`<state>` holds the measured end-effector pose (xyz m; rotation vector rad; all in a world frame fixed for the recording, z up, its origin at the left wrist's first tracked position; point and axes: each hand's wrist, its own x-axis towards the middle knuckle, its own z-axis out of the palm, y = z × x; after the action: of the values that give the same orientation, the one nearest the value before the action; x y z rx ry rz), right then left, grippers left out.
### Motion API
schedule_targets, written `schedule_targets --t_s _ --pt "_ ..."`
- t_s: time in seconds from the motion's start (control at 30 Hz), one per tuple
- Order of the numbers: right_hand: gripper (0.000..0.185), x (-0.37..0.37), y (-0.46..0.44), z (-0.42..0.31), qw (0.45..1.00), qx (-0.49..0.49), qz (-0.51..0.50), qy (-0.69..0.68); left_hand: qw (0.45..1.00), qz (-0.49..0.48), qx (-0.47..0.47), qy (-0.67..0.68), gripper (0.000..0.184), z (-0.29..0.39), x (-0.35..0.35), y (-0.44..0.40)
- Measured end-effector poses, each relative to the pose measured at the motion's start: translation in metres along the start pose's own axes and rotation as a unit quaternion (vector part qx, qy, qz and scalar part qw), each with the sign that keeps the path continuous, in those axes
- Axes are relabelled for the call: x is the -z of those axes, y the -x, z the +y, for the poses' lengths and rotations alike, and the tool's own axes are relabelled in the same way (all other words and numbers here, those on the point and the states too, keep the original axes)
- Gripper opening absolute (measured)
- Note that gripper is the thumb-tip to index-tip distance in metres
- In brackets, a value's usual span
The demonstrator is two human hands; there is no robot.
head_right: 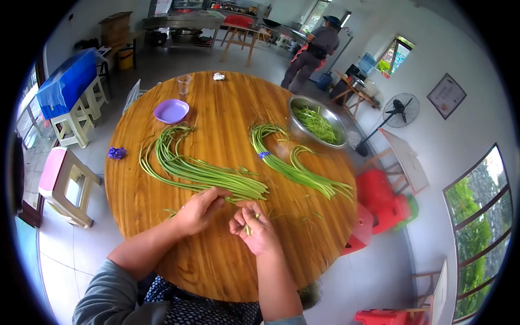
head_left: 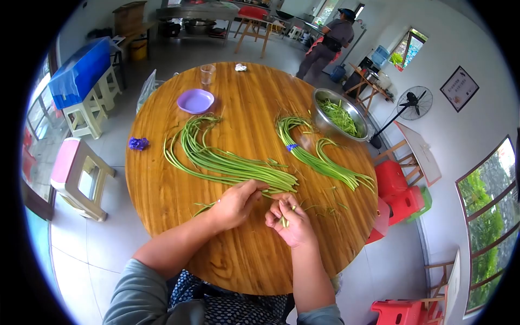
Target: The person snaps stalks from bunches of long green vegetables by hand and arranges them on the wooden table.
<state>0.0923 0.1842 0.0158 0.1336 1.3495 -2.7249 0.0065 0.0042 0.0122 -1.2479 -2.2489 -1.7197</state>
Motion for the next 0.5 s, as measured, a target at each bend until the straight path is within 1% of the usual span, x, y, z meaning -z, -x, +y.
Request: schedule_targets --t_s 0.03,0.13,0.2,0.27,0.33,0.4,0.43,0.5 --pt "0.014 0.001 0.0 0.002 1.0 -0.004 0.005 -0.018 1.0 -0.002 -0.001 0.004 0.021 0.0 -0.002 0.001" --pt "0.015 0.002 0.0 0.001 1.0 0.004 0.018 -0.011 0.999 -0.018 0.01 -0.028 0.017 -0.001 -0.005 0.004" --pt "0.015 0.002 -0.002 0.002 0.999 0.006 0.031 -0.004 0.999 -0.029 -0.022 -0.039 0.016 -0.002 -0.006 0.004" --pt "0.013 0.004 -0.002 0.005 0.997 0.027 0.036 0.067 0.998 -0.032 -0.027 -0.042 0.016 -0.004 -0.008 0.005" --pt "0.013 0.008 -0.003 0.007 0.996 0.025 0.04 0.08 0.998 -0.035 -0.031 -0.045 0.017 -0.004 -0.009 0.005" --pt "0.013 0.007 -0.003 0.009 0.995 0.023 0.042 0.092 0.999 -0.036 0.005 -0.003 0.016 -0.003 -0.008 0.005" --pt "0.012 0.005 -0.003 0.01 0.994 0.029 0.04 0.099 0.999 -0.036 0.006 -0.005 0.016 -0.002 -0.009 0.006" --pt "0.011 0.003 -0.003 0.014 0.993 0.037 0.036 0.102 0.993 -0.022 0.074 0.095 0.01 -0.003 -0.011 0.007"
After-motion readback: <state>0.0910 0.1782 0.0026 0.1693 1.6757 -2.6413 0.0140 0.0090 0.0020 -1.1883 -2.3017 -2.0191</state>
